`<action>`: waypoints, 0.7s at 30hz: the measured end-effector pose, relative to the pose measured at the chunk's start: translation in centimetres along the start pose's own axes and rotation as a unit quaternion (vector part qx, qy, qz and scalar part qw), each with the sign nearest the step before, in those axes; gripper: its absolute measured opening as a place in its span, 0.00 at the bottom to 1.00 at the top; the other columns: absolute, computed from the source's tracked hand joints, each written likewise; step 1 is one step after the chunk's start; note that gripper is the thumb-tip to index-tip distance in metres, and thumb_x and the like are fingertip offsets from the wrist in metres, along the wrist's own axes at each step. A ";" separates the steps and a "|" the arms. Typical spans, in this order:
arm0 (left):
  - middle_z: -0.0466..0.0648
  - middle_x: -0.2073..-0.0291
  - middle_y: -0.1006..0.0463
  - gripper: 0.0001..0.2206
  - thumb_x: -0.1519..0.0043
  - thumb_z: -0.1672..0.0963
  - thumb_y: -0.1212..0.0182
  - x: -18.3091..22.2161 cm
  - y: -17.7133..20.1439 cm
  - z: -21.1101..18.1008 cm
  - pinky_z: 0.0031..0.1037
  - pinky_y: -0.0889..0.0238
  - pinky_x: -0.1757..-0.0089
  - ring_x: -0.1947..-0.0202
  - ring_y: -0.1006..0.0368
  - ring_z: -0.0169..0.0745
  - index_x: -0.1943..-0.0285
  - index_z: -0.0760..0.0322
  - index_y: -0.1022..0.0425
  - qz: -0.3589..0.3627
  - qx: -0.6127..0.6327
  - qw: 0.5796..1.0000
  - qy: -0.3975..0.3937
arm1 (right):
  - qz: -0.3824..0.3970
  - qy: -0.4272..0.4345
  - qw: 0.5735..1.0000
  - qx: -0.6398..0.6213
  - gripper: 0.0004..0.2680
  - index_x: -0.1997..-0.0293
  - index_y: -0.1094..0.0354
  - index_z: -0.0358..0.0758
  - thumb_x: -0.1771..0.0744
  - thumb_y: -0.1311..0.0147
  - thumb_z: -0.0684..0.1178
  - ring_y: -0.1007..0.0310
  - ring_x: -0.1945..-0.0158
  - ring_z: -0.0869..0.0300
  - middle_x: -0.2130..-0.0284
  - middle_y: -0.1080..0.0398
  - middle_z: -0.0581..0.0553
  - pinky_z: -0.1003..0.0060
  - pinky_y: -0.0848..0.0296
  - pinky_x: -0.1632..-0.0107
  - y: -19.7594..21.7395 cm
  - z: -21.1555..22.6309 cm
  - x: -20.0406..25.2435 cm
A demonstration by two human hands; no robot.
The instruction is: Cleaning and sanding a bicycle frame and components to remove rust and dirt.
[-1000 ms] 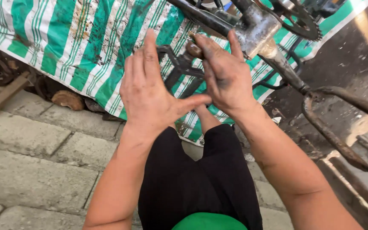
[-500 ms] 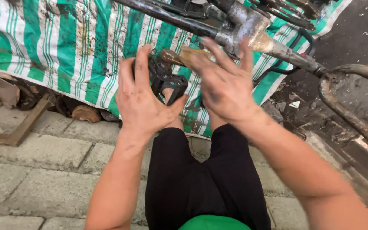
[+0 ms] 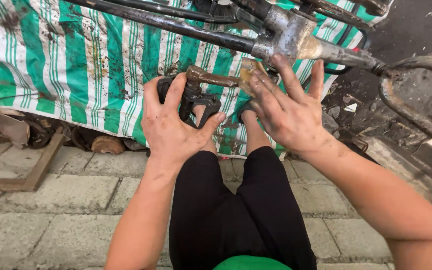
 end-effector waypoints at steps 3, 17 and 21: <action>0.66 0.36 0.32 0.38 0.38 0.35 0.27 0.2 0.2 -0.1 0.51 0.24 0.57 0.40 0.26 0.72 0.27 0.54 0.28 -0.007 -0.018 1.000 -0.010 | 0.001 -0.028 0.998 -0.062 0.10 0.33 0.21 0.30 0.22 0.43 0.43 0.35 0.18 0.43 0.37 0.12 0.34 0.31 0.67 0.16 -0.2 1.8 -1.8; 0.63 0.37 0.32 0.40 0.42 0.35 0.25 -0.6 -0.4 0.7 0.47 0.23 0.59 0.44 0.22 0.63 0.28 0.57 0.26 -0.001 0.035 0.999 0.006 | -0.007 -0.086 0.971 -0.222 0.12 0.34 0.25 0.30 0.26 0.43 0.31 0.13 0.35 0.43 0.36 0.20 0.33 0.29 0.35 0.23 0.1 2.8 -5.9; 0.61 0.35 0.33 0.40 0.44 0.40 0.22 -1.0 -1.3 2.1 0.48 0.22 0.54 0.40 0.22 0.63 0.25 0.57 0.29 0.042 0.083 0.995 0.025 | -0.030 -0.101 0.965 -0.241 0.14 0.36 0.25 0.24 0.29 0.50 0.28 0.15 0.38 0.40 0.42 0.19 0.27 0.39 0.25 0.27 -1.0 3.2 -6.6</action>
Point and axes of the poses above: each hand's wrist, its own x-axis away from the middle knuckle, its own y-axis out of the back of the hand, z = x × y, the point moved 6 cm from there along -x, towards the middle knuckle
